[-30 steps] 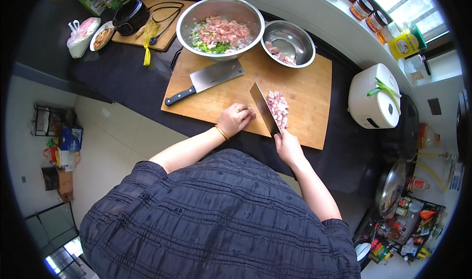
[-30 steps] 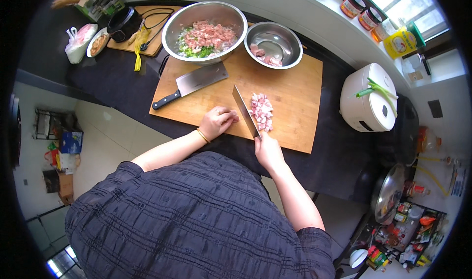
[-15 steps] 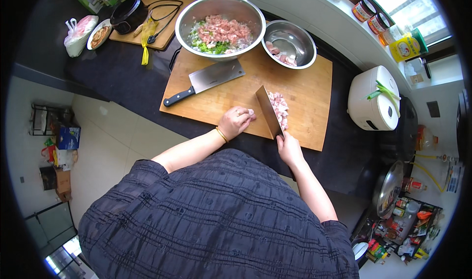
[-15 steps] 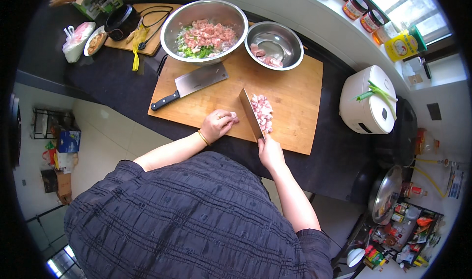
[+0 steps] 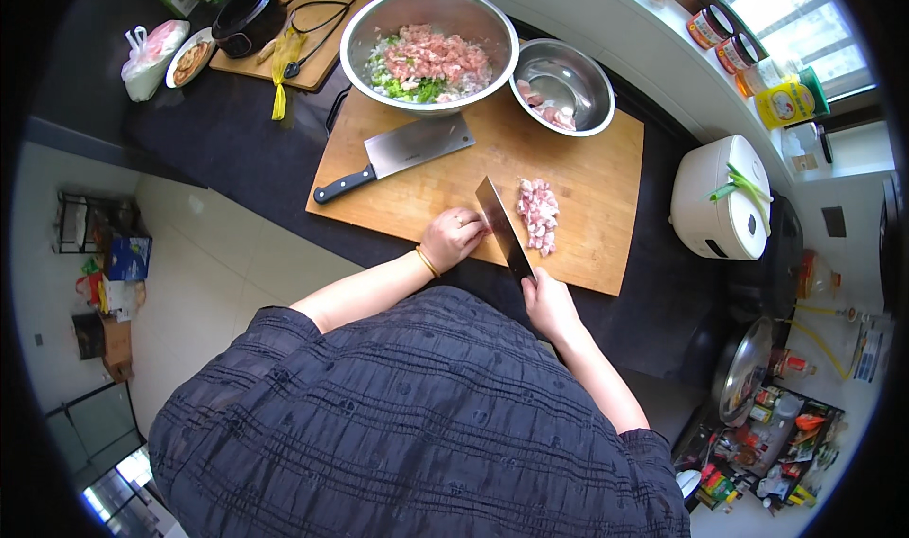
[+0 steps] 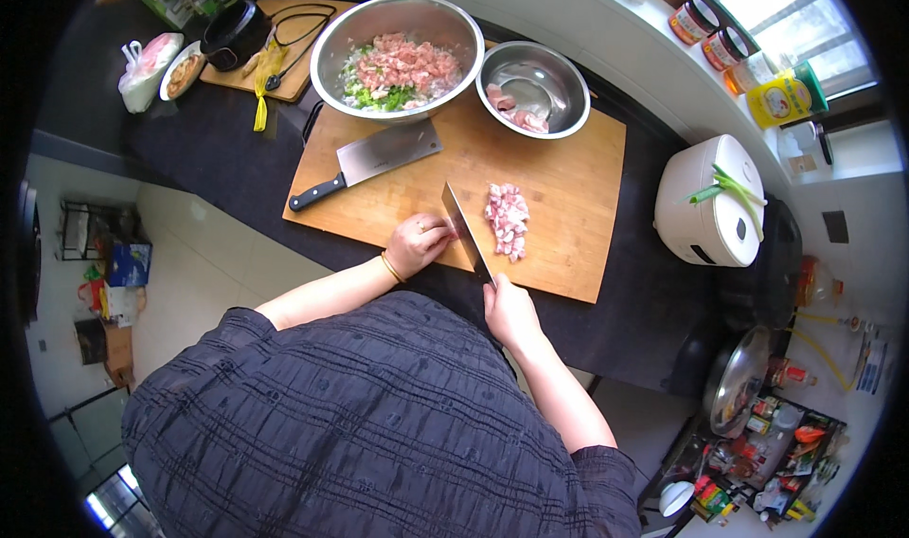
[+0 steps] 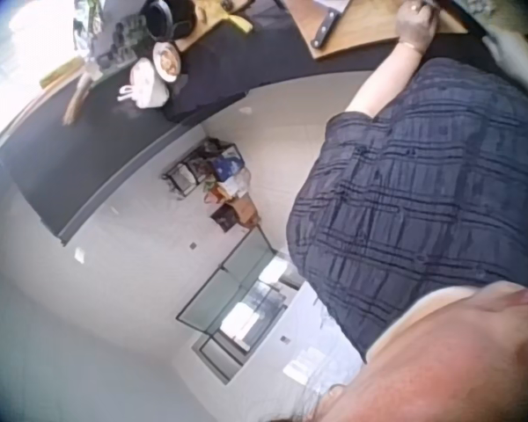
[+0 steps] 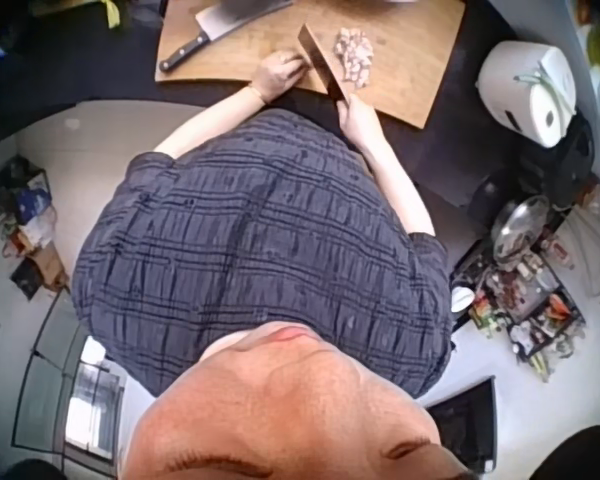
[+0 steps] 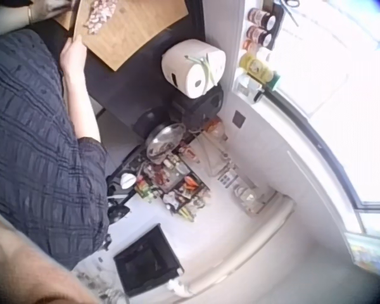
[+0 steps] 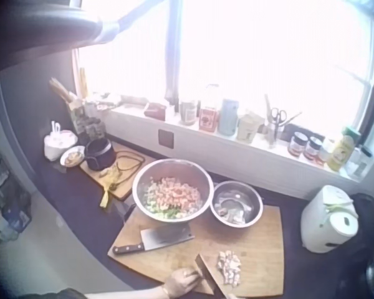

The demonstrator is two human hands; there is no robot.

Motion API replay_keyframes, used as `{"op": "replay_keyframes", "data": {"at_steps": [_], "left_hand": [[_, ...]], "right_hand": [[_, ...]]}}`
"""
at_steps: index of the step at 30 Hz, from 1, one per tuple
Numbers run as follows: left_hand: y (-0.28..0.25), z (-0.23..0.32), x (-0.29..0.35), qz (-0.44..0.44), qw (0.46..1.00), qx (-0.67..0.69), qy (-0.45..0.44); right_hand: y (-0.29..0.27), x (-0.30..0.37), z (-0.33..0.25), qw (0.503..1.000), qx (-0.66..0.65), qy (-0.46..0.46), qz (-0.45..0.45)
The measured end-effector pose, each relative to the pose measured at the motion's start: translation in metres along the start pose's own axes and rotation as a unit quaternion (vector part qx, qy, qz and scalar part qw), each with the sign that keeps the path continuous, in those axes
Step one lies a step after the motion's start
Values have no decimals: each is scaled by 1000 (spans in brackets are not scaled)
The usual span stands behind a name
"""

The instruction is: The person chops raw meat into small pieces on a wooden cutting board using a cleaver. They occasionally use a second knife to assist in gathering the chopped meat. The chopped meat is transferred into a metal bowl containing other ingredients.

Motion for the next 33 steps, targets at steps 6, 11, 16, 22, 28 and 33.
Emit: {"op": "replay_keyframes", "data": {"at_steps": [6,11,16,22,28,33], "left_hand": [[2,0,-1,1,1000,16,15],[7,-3,1,-15,1000,18,0],[9,-7,1,-4,1000,19,2],[7,-5,-2,2,1000,5,2],[9,-4,-3,13,1000,24,1],[10,-5,0,5,1000,13,-6]], "right_hand": [[4,-3,-2,1000,17,24,-5],[8,-19,-9,999,47,19,-6],[22,-56,-17,999,25,-4,20],[2,-7,1,998,30,43,-25],[23,-55,-9,1000,4,-3,12],[15,-22,4,999,8,35,-13]]}}
Point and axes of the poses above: each hand's wrist, its own x-axis away from the middle knuckle, its own y-axis out of the palm, z = x × y, the point moved 2 cm from there along -x, towards the middle knuckle, and after that the axes turned 9 degrees about -x, right-handed, at the moved point
